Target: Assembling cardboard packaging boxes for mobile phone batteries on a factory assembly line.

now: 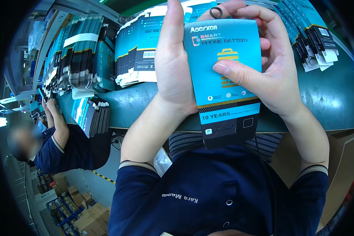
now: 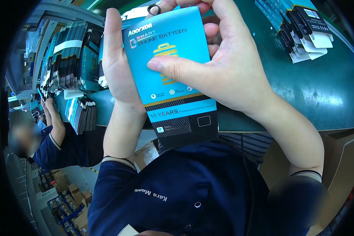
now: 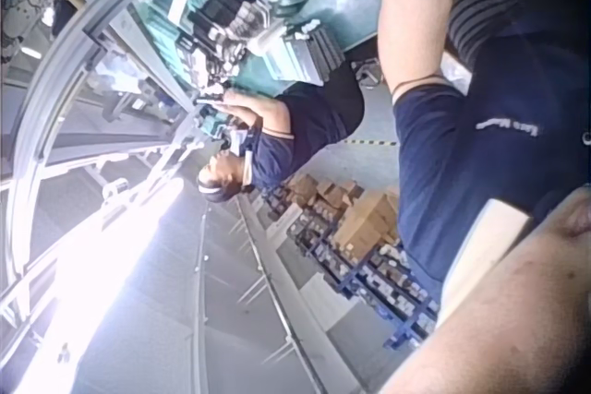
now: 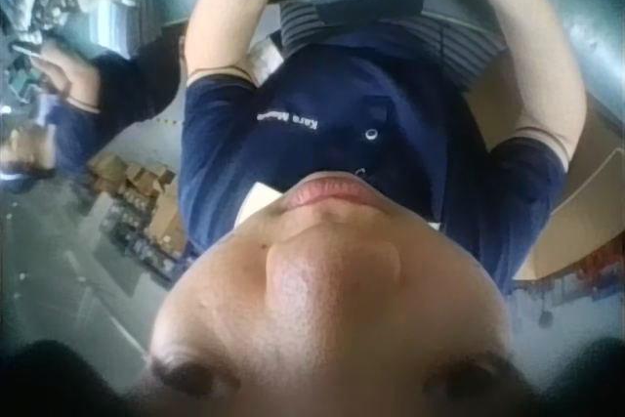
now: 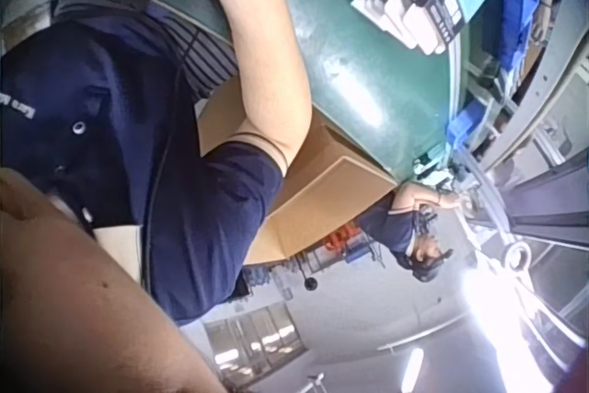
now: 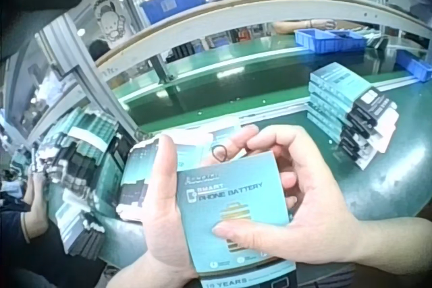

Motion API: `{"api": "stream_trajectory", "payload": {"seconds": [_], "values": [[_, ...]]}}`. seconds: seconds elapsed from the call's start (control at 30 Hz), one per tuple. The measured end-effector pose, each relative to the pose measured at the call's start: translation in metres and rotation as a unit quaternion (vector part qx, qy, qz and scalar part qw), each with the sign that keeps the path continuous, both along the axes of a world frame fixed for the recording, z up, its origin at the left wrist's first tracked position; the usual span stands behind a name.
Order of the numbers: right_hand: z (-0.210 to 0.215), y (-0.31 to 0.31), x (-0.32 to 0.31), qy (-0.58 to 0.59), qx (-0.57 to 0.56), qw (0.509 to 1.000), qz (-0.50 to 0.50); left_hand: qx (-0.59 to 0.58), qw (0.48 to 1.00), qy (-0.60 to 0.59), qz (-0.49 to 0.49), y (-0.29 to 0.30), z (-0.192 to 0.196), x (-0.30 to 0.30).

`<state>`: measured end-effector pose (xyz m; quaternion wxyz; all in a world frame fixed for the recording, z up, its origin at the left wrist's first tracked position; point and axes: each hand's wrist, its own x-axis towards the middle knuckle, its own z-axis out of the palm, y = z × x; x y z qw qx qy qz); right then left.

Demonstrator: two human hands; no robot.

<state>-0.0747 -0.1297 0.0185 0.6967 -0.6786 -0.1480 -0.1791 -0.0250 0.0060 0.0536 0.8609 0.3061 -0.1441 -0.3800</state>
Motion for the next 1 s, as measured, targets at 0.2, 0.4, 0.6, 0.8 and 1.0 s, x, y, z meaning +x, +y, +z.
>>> {"api": "stream_trajectory", "payload": {"seconds": [0.2, 0.4, 0.6, 0.8, 1.0], "values": [[0.003, 0.001, -0.002, 0.002, -0.011, 1.000, -0.008, 0.034, 0.999, 0.000, -0.002, 0.001, 0.005, -0.004], [0.004, 0.001, -0.002, 0.015, -0.007, 1.000, -0.005, -0.084, 0.994, 0.022, -0.068, 0.012, -0.009, 0.005], [0.003, 0.000, -0.005, 0.022, -0.012, 0.999, -0.021, -0.136, 0.986, -0.005, -0.092, 0.012, -0.012, 0.003], [0.002, -0.016, -0.001, -0.178, -0.117, 0.977, 0.003, -0.143, 0.960, -0.242, 0.003, -0.007, -0.013, -0.010], [0.001, -0.020, 0.004, -0.305, -0.135, 0.941, 0.059, -0.226, 0.890, -0.393, 0.041, -0.022, -0.029, -0.004]]}}
